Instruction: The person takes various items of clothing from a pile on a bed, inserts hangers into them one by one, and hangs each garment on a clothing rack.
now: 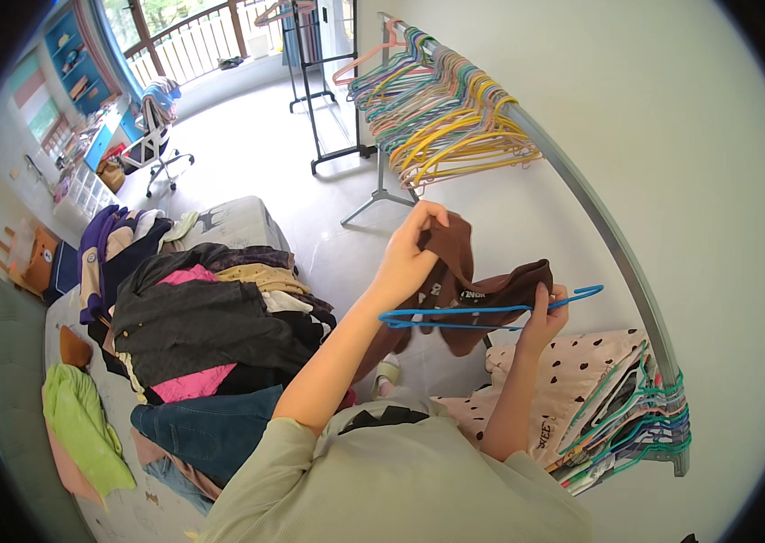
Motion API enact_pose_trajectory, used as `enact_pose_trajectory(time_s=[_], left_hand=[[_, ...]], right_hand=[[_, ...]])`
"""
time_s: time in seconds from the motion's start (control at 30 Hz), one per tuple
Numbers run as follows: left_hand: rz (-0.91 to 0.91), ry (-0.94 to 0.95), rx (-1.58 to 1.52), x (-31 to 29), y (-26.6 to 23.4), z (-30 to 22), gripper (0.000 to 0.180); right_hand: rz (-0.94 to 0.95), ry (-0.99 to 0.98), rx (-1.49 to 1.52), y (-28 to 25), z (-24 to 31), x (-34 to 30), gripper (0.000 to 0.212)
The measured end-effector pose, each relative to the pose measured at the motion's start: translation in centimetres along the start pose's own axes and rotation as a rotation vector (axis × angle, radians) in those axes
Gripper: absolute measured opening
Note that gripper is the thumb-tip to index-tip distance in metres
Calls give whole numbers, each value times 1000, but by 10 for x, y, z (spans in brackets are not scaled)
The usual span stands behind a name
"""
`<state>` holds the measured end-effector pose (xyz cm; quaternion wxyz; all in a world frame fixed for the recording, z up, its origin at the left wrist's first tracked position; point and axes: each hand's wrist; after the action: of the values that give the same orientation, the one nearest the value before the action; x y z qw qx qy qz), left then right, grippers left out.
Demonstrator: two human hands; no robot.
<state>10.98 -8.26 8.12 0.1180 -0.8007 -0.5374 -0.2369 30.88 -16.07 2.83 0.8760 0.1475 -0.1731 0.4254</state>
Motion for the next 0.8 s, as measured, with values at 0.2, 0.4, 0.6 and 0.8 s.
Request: enact_pose_trajectory(time_s=[0.2, 0.4, 0.6, 0.8], left_hand=[[-258, -57, 10, -14, -29, 26, 20], [-400, -220, -12, -37, -58, 37, 15], [-265, -377, 13, -66, -87, 26, 15], [-228, -477, 399, -87, -106, -1, 7]], right_hand=[[-19, -43, 9, -1, 1, 5, 17], [18, -31, 7, 14, 10, -2, 14], [44, 0, 112, 22, 3, -16, 14], [105, 40, 84, 36, 10, -41, 15]])
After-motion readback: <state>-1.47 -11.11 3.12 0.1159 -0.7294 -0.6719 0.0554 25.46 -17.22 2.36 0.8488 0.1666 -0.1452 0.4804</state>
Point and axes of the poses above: each hand's wrist, its own x-axis towards the middle knuckle, its own y-axis out of the palm, z = x × y, and after that the axes turned 5 degrees about z, right-handed
